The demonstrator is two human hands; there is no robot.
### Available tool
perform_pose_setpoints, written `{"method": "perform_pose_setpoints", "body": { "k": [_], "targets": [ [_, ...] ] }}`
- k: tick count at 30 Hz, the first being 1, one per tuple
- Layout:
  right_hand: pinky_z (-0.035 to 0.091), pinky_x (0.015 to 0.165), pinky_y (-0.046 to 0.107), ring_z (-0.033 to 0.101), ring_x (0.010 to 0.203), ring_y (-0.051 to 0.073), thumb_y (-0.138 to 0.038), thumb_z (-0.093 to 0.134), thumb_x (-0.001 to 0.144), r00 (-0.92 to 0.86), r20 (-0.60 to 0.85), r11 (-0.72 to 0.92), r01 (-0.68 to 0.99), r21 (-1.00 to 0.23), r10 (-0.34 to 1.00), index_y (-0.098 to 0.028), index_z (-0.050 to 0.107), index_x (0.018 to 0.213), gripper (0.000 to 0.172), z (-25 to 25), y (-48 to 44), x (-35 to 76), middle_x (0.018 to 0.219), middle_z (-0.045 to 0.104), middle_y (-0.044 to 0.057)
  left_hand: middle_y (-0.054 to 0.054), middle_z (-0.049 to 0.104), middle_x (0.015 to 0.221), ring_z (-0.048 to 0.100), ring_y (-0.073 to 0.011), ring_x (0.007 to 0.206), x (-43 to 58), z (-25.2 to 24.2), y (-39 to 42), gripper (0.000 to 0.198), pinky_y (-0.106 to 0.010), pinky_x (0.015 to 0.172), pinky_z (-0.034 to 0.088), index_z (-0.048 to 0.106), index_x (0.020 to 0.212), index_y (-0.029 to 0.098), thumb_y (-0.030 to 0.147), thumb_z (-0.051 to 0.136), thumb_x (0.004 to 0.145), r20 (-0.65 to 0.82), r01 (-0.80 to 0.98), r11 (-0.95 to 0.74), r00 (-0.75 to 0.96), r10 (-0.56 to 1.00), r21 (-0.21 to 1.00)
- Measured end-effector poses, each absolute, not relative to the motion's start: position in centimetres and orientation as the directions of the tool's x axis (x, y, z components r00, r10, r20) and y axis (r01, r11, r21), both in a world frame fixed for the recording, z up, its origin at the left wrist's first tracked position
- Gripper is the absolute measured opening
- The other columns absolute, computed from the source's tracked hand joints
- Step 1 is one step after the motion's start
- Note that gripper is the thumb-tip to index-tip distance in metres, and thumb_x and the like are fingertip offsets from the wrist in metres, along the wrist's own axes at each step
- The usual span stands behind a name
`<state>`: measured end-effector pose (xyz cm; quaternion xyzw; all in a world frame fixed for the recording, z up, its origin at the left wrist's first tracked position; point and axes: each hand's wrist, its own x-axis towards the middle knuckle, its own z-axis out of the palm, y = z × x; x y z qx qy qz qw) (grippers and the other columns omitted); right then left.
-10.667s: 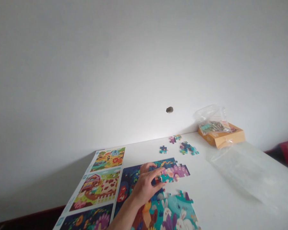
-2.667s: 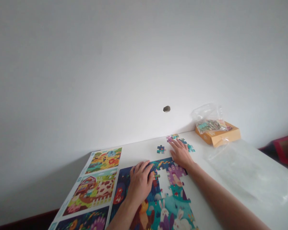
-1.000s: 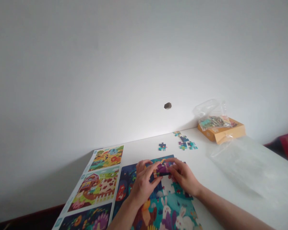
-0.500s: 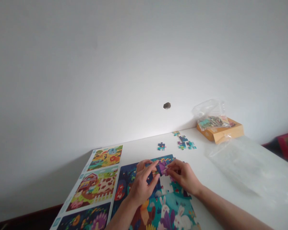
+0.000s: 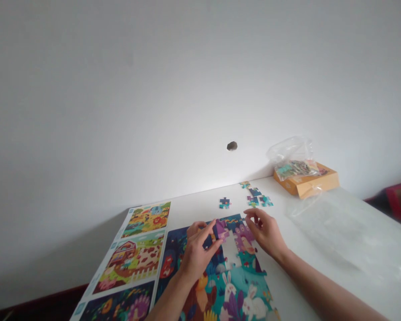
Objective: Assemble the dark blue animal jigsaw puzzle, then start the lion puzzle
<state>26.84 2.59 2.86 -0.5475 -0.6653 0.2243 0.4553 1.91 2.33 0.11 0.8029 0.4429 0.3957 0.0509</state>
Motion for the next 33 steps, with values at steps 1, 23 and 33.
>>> {"method": "perform_pose_setpoints", "body": {
  "k": [1,23,33],
  "targets": [
    [0.047,0.068,0.031,0.059,0.075,0.019,-0.028,0.055,0.088,0.004,0.39,0.326,0.54,-0.776,0.921,-0.022,0.065,0.104,0.02,2.9,2.7,27.0,0.09,0.069,0.004,-0.002,0.07,0.088,0.061,-0.0244,0.098,1.9,0.2,2.3,0.053,-0.04,0.09,0.05,0.055,0.135,0.025,0.031,0.071,0.085,0.581,0.683,-0.588,0.288,0.761,0.432],
    [0.037,0.102,0.052,0.037,0.127,0.035,-0.042,0.069,0.077,-0.441,0.203,0.482,0.736,-0.476,0.874,-0.031,0.064,0.125,0.049,2.8,1.9,26.2,0.133,0.048,0.012,-0.008,0.057,0.128,0.042,-0.0362,0.124,2.8,1.6,1.4,0.041,-0.059,0.104,0.038,0.068,0.113,0.028,0.032,0.077,0.073,0.354,0.772,-0.538,0.426,0.833,0.338],
    [0.04,0.099,0.046,0.051,0.115,0.029,-0.035,0.065,0.084,-0.413,0.272,0.486,0.612,-0.624,0.869,-0.027,0.067,0.119,0.036,3.1,1.9,25.9,0.123,0.061,0.01,-0.003,0.065,0.114,0.05,-0.0288,0.115,2.8,1.7,1.4,0.044,-0.049,0.102,0.041,0.064,0.114,0.027,0.016,0.074,0.073,0.407,0.707,-0.568,0.413,0.815,0.421]
  ]
}}
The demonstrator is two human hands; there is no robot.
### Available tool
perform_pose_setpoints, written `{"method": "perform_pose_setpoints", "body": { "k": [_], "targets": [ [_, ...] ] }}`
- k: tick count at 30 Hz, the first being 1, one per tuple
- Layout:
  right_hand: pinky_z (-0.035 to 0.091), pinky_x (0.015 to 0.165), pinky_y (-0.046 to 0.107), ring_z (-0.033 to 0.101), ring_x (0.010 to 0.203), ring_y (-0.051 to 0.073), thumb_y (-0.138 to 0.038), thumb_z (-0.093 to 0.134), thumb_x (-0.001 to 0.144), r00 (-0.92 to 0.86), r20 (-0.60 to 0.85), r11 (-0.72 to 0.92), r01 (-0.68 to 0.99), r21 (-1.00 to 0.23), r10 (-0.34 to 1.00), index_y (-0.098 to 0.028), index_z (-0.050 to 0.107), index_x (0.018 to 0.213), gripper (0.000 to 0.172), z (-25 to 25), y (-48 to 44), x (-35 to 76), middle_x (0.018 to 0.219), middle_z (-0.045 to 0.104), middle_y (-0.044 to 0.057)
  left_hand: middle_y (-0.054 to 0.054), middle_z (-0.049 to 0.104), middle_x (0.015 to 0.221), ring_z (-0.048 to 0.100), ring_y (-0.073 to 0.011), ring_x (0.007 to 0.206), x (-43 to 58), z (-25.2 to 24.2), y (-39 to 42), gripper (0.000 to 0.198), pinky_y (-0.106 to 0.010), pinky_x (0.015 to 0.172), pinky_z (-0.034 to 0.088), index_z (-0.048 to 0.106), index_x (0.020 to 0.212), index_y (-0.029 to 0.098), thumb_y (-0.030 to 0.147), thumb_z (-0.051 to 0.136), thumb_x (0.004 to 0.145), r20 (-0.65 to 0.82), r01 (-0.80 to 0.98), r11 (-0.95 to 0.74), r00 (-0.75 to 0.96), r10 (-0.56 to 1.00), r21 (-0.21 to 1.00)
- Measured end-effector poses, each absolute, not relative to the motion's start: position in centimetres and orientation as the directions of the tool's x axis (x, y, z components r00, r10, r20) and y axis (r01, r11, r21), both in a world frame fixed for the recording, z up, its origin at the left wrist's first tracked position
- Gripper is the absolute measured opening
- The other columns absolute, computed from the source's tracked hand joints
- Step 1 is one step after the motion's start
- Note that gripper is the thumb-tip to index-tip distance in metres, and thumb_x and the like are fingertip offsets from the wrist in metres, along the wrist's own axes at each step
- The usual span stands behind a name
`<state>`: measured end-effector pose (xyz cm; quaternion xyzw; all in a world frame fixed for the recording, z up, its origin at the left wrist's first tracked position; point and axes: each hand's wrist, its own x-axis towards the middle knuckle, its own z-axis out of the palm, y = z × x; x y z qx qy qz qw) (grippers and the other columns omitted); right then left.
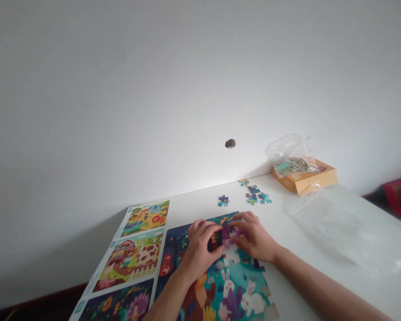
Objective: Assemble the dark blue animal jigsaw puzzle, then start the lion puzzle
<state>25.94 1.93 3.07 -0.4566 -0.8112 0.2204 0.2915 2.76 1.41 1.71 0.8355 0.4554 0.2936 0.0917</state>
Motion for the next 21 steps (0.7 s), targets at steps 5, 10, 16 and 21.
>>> {"method": "perform_pose_setpoints", "body": {
  "k": [5,10,16,21],
  "targets": [
    [0.047,0.077,0.033,0.061,0.077,0.018,-0.03,0.058,0.089,-0.343,0.227,0.375,0.464,-0.803,0.911,-0.024,0.065,0.12,0.032,3.8,1.8,25.5,0.088,0.071,0.003,-0.002,0.069,0.098,0.058,-0.0227,0.098,2.4,1.5,1.5,0.046,-0.041,0.093,0.045,0.056,0.131,0.031,0.017,0.062,0.088,0.452,0.618,-0.647,0.469,0.759,0.446],
    [0.046,0.071,0.029,0.06,0.07,0.016,-0.024,0.058,0.086,-0.402,0.246,0.417,0.422,-0.805,0.882,-0.023,0.063,0.125,0.039,4.2,1.3,25.3,0.081,0.069,0.001,-0.003,0.069,0.091,0.062,-0.0208,0.095,2.4,1.2,1.7,0.033,-0.04,0.094,0.047,0.056,0.127,0.026,0.021,0.056,0.094,0.508,0.554,-0.618,0.361,0.782,0.558],
    [0.045,0.067,0.028,0.06,0.069,0.017,-0.029,0.057,0.086,-0.221,0.254,0.331,0.466,-0.821,0.942,-0.02,0.067,0.098,0.018,4.3,2.7,27.4,0.075,0.069,0.001,-0.004,0.07,0.095,0.063,-0.0214,0.097,2.4,1.6,1.7,0.03,-0.04,0.094,0.047,0.058,0.123,0.025,0.026,0.058,0.094,0.51,0.553,-0.612,0.348,0.786,0.566],
    [0.047,0.066,0.029,0.064,0.07,0.019,-0.047,0.056,0.088,-0.051,0.162,0.169,0.367,-0.915,0.986,-0.017,0.062,0.08,0.031,3.8,5.4,32.0,0.074,0.071,0.005,-0.006,0.069,0.101,0.062,-0.0215,0.099,2.4,1.9,1.7,0.019,-0.038,0.09,0.048,0.065,0.11,0.024,0.022,0.052,0.096,0.496,0.547,-0.628,0.39,0.776,0.553]
  ]
}}
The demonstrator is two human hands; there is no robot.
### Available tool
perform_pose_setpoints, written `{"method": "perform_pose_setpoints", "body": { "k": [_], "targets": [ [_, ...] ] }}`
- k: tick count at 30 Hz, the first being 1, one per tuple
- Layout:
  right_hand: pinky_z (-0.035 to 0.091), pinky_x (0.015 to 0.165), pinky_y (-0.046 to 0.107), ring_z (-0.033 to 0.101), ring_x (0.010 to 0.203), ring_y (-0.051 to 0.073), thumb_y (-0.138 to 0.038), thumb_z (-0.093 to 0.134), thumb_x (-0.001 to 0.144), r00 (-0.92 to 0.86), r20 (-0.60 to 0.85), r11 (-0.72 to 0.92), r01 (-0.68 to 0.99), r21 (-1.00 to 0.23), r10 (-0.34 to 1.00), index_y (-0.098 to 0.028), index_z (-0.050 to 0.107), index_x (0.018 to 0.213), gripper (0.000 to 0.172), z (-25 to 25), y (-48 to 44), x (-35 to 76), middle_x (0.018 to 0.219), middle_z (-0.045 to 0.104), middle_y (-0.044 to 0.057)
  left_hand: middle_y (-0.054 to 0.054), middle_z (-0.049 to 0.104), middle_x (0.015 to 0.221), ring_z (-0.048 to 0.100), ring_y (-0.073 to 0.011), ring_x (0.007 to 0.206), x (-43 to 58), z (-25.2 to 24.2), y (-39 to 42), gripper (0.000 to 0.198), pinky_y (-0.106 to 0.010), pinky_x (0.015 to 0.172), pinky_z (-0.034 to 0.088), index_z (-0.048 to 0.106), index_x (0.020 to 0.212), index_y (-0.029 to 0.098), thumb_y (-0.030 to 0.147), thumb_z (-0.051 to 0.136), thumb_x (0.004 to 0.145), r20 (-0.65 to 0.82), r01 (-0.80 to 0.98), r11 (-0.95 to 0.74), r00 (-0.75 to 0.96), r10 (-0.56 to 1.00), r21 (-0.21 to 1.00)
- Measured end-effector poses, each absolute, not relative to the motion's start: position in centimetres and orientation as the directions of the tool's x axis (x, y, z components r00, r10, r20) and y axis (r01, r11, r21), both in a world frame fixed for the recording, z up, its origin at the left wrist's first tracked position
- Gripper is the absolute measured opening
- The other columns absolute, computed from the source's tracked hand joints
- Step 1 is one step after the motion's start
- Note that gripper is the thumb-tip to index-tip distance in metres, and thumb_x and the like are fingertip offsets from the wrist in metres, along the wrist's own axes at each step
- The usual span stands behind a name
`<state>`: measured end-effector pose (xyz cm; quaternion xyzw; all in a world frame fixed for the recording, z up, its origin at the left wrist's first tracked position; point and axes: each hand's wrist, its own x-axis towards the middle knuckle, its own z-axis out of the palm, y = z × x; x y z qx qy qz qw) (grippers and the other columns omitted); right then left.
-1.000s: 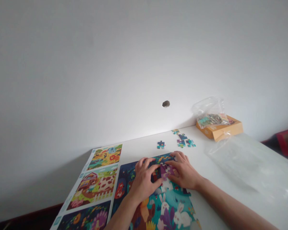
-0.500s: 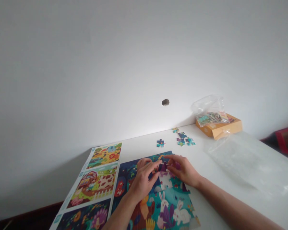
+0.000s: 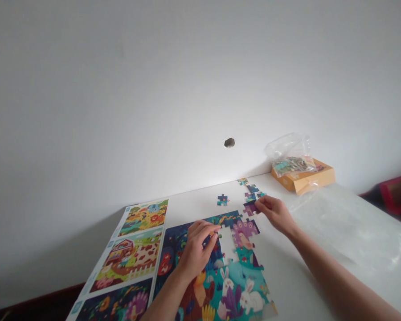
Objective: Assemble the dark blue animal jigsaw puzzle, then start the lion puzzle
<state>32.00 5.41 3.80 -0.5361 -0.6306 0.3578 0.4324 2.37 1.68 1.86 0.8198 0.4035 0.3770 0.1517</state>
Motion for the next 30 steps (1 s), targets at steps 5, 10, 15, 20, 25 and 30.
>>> {"method": "perform_pose_setpoints", "body": {
  "k": [5,10,15,20,25,30],
  "targets": [
    [0.048,0.062,0.028,0.066,0.067,0.019,-0.044,0.063,0.083,-0.169,0.044,0.109,0.399,-0.91,0.985,-0.015,0.065,0.082,0.029,3.3,6.4,34.9,0.07,0.071,0.005,-0.006,0.069,0.099,0.063,-0.0214,0.097,2.3,1.8,1.9,0.02,-0.037,0.088,0.05,0.067,0.105,0.023,0.022,0.048,0.097,0.513,0.543,-0.612,0.344,0.787,0.575],
    [0.047,0.055,0.025,0.065,0.06,0.017,-0.031,0.067,0.077,-0.292,-0.056,0.069,0.402,-0.913,0.955,-0.014,0.066,0.098,0.026,3.2,6.2,34.8,0.066,0.071,0.002,-0.007,0.07,0.098,0.064,-0.0218,0.097,2.2,2.0,1.9,0.02,-0.036,0.086,0.052,0.068,0.103,0.023,0.024,0.049,0.096,0.51,0.55,-0.605,0.336,0.792,0.576],
    [0.045,0.047,0.023,0.061,0.052,0.014,-0.027,0.067,0.073,-0.328,-0.073,0.051,0.354,-0.934,0.942,-0.014,0.065,0.094,0.024,3.1,6.1,34.4,0.059,0.064,-0.002,-0.006,0.07,0.098,0.064,-0.0216,0.096,2.2,2.0,1.9,0.02,-0.036,0.086,0.052,0.069,0.102,0.023,0.024,0.05,0.096,0.513,0.551,-0.604,0.332,0.791,0.575],
    [0.051,0.046,0.025,0.067,0.056,0.016,-0.024,0.066,0.072,-0.392,-0.137,-0.018,0.292,-0.956,0.91,-0.016,0.059,0.111,0.041,3.7,5.6,34.4,0.079,0.066,0.0,-0.006,0.07,0.097,0.064,-0.0209,0.095,2.2,2.0,1.9,0.019,-0.035,0.086,0.052,0.068,0.102,0.023,0.023,0.05,0.096,0.508,0.545,-0.602,0.333,0.794,0.583],
    [0.047,0.043,0.021,0.066,0.055,0.015,-0.023,0.063,0.074,-0.455,-0.201,-0.027,0.361,-0.932,0.867,-0.016,0.065,0.109,0.035,4.1,5.3,34.3,0.075,0.067,0.001,-0.006,0.069,0.096,0.063,-0.0208,0.095,2.2,2.1,2.0,0.018,-0.035,0.086,0.051,0.068,0.101,0.023,0.022,0.051,0.095,0.51,0.54,-0.602,0.33,0.795,0.588],
    [0.045,0.044,0.019,0.058,0.051,0.01,-0.02,0.062,0.075,-0.449,-0.127,0.052,0.365,-0.929,0.884,-0.015,0.067,0.092,0.019,3.9,5.3,34.4,0.062,0.06,-0.003,-0.006,0.069,0.096,0.063,-0.0207,0.095,2.2,2.0,1.9,0.017,-0.035,0.086,0.051,0.068,0.1,0.023,0.022,0.052,0.095,0.505,0.539,-0.6,0.332,0.797,0.591]
  ]
}}
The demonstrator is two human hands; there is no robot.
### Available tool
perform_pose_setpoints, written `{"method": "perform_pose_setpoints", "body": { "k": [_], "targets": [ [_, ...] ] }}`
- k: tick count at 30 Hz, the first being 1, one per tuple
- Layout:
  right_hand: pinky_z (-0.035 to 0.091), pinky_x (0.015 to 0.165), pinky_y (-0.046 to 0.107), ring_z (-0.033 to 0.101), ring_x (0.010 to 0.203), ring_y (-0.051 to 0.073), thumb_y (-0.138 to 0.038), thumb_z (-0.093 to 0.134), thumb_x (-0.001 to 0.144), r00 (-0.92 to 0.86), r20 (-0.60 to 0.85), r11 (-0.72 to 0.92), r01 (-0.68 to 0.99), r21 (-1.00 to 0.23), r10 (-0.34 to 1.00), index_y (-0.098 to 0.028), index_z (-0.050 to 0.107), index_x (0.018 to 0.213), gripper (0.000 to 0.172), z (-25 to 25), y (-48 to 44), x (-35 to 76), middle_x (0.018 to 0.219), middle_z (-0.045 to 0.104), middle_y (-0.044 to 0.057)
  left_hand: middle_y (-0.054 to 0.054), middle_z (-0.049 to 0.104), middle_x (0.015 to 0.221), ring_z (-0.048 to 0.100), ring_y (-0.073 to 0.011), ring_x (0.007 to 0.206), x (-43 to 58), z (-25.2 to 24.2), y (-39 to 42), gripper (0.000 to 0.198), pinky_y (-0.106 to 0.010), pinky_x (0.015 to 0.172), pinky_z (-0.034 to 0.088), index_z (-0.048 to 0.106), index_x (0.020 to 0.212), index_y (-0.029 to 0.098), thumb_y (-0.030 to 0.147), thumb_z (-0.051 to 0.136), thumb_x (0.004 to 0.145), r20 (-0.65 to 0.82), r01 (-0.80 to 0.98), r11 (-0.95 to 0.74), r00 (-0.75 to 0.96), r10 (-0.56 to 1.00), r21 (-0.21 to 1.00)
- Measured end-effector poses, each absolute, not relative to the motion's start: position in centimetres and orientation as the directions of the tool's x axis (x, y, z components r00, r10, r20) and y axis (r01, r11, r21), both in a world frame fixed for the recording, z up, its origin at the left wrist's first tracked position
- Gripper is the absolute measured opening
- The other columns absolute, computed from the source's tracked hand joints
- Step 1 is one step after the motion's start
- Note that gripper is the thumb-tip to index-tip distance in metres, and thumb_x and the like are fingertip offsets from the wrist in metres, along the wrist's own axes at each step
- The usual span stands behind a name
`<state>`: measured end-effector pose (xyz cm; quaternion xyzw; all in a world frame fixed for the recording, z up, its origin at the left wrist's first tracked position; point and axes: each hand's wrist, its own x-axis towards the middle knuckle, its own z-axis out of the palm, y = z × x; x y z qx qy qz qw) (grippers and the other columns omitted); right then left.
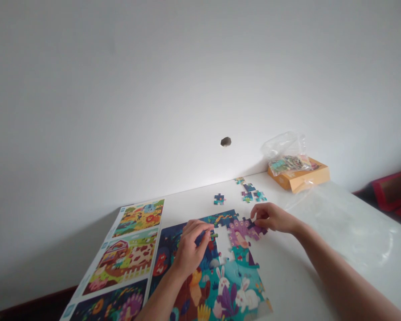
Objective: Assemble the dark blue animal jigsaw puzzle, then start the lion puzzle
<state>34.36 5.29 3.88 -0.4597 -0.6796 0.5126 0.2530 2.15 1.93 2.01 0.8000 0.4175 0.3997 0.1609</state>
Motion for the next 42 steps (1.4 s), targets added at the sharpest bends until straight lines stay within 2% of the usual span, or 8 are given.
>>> {"method": "perform_pose_setpoints", "body": {
  "k": [3,5,9,14,18,24,30,42],
  "targets": [
    [0.047,0.041,0.019,0.063,0.055,0.012,-0.021,0.065,0.072,-0.501,-0.209,-0.028,0.344,-0.938,0.84,-0.021,0.06,0.12,0.049,4.2,5.0,34.4,0.084,0.061,-0.001,-0.006,0.069,0.096,0.062,-0.0206,0.095,2.1,2.0,1.8,0.017,-0.035,0.086,0.051,0.068,0.101,0.022,0.023,0.052,0.096,0.499,0.535,-0.596,0.333,0.8,0.599],
    [0.053,0.045,0.021,0.067,0.059,0.012,-0.02,0.067,0.07,-0.543,-0.275,-0.076,0.36,-0.93,0.793,-0.024,0.058,0.125,0.057,4.5,4.7,34.3,0.096,0.059,0.001,-0.006,0.069,0.097,0.062,-0.0205,0.096,2.1,2.0,1.8,0.017,-0.035,0.087,0.05,0.068,0.101,0.022,0.024,0.052,0.096,0.492,0.536,-0.59,0.331,0.805,0.604],
    [0.053,0.047,0.018,0.067,0.06,0.012,-0.018,0.066,0.068,-0.556,-0.37,-0.118,0.436,-0.892,0.744,-0.018,0.067,0.106,0.037,4.7,4.5,34.1,0.089,0.061,0.001,-0.005,0.068,0.097,0.061,-0.0204,0.096,2.1,2.0,1.9,0.017,-0.035,0.087,0.05,0.068,0.1,0.023,0.024,0.052,0.096,0.488,0.538,-0.586,0.33,0.808,0.606],
    [0.049,0.039,0.017,0.065,0.05,0.014,-0.02,0.066,0.068,-0.527,-0.41,-0.156,0.46,-0.874,0.744,-0.016,0.059,0.086,0.02,4.1,4.5,33.7,0.065,0.065,-0.002,-0.005,0.069,0.098,0.06,-0.0209,0.097,2.0,2.0,1.9,0.018,-0.036,0.088,0.048,0.067,0.103,0.023,0.023,0.051,0.096,0.486,0.551,-0.598,0.353,0.799,0.582],
    [0.049,0.037,0.018,0.067,0.049,0.017,-0.022,0.066,0.07,-0.533,-0.438,-0.181,0.466,-0.866,0.724,-0.017,0.054,0.086,0.02,3.6,4.5,33.5,0.062,0.068,-0.001,-0.005,0.069,0.109,0.056,-0.024,0.109,2.3,2.6,1.2,0.022,-0.044,0.1,0.042,0.067,0.11,0.025,0.021,0.051,0.095,0.451,0.567,-0.685,0.516,0.728,0.458],
    [0.043,0.031,0.016,0.068,0.048,0.018,-0.024,0.066,0.071,-0.521,-0.449,-0.178,0.488,-0.855,0.726,-0.018,0.051,0.084,0.021,3.8,4.5,33.1,0.061,0.067,-0.002,0.002,0.053,0.145,0.036,-0.0321,0.138,3.3,3.8,0.0,0.036,-0.055,0.111,0.029,0.061,0.128,0.036,0.028,0.058,0.093,0.164,0.497,-0.794,0.802,0.574,0.349],
    [0.042,0.031,0.016,0.064,0.044,0.016,-0.025,0.065,0.072,-0.498,-0.437,-0.159,0.505,-0.848,0.749,-0.019,0.051,0.082,0.019,3.8,4.5,32.8,0.056,0.066,-0.003,0.004,0.053,0.146,0.037,-0.0314,0.139,3.6,4.4,0.0,0.04,-0.056,0.112,0.026,0.057,0.131,0.039,0.03,0.059,0.092,0.052,0.504,-0.777,0.826,0.562,0.378],
    [0.031,0.029,0.014,0.056,0.038,0.01,-0.026,0.066,0.07,-0.426,-0.44,-0.13,0.586,-0.8,0.79,-0.021,0.045,0.071,0.022,3.8,4.6,32.8,0.05,0.064,-0.004,0.005,0.054,0.145,0.038,-0.0303,0.139,3.5,4.3,0.1,0.041,-0.052,0.112,0.022,0.058,0.13,0.04,0.03,0.061,0.091,0.038,0.514,-0.761,0.819,0.573,0.395]
  ]
}}
